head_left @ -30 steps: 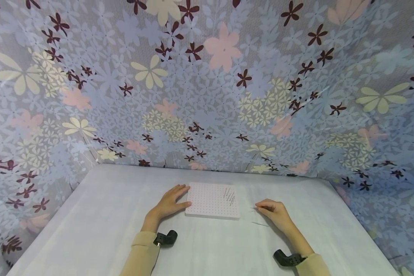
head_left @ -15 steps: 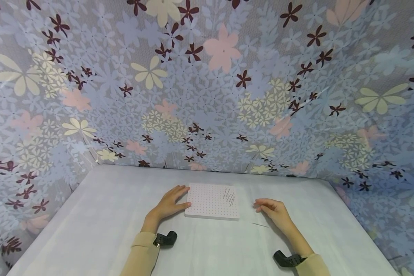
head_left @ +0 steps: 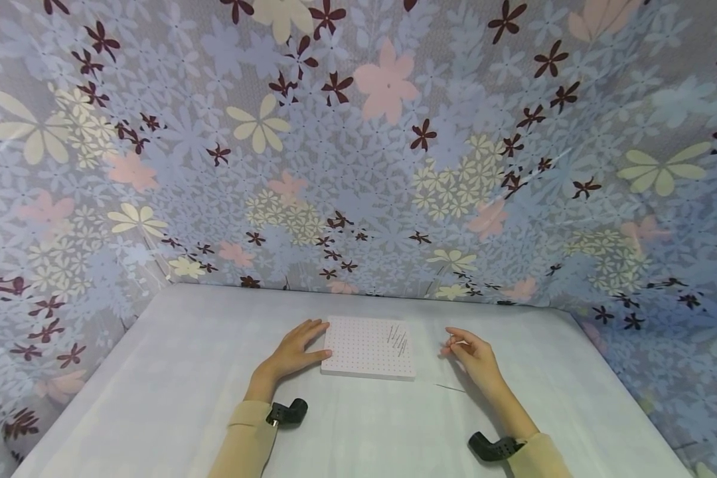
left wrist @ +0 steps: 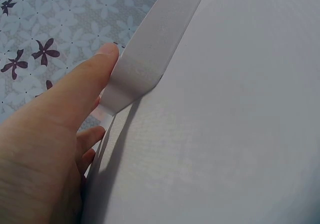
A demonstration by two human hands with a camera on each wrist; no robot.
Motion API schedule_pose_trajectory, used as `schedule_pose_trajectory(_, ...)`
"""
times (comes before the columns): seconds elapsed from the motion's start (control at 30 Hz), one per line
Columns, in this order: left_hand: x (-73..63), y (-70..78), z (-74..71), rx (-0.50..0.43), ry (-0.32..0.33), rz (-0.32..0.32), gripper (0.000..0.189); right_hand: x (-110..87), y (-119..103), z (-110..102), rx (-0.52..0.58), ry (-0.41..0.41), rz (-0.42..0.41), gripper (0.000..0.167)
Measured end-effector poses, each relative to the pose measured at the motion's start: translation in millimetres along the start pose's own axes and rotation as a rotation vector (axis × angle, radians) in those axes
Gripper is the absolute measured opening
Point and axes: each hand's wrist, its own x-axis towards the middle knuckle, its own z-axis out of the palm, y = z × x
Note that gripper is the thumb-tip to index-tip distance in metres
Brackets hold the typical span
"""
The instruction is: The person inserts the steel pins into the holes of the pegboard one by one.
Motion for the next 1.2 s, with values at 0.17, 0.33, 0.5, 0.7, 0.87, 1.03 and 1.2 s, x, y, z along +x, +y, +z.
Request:
schedule_pose_trajectory(0.17, -0.4, 0.0, -0.4, -0.006, 0.007, 0.011, 0.068, 8.1, -3.6, 7.9, 0.017, 0.014, -0.023, 0.032)
schedule_pose_trajectory(0.33, -0.9, -0.2, 0.4, -0.013, 0.000, 0.010, 0.067, 16.1, -5.0, 19.3, 0.059, 0.005, -0.054, 0.028)
schedule_pose_trajectory(0.5, 0.4, -0.2, 0.5, -0.010, -0.006, 0.004, 0.067, 20.3, -8.3, 31.2, 0.110, -0.003, -0.043, 0.025)
schedule_pose_trajectory(0.7, 1.7, -1.2, -1.2, -0.007, 0.002, 0.009, 0.067, 23.9, -11.5, 42.0, 0.141, 0.011, 0.006, 0.019)
schedule_pose_trajectory(0.87, 1.4, -2.1, -2.0, 0.003, 0.005, 0.008, 0.068, 27.7, -13.5, 48.2, 0.148, 0.010, 0.030, 0.021)
schedule_pose_trajectory(1.03, 1.1, -1.4, -2.3, -0.006, 0.005, -0.001, 0.067, 31.6, -13.0, 54.3, 0.148, 0.003, 0.031, 0.019)
schedule_pose_trajectory(1.2, 0.9, -0.5, -2.4, -0.001, -0.007, -0.008, 0.067, 34.2, -12.6, 59.9, 0.159, 0.009, 0.025, 0.015)
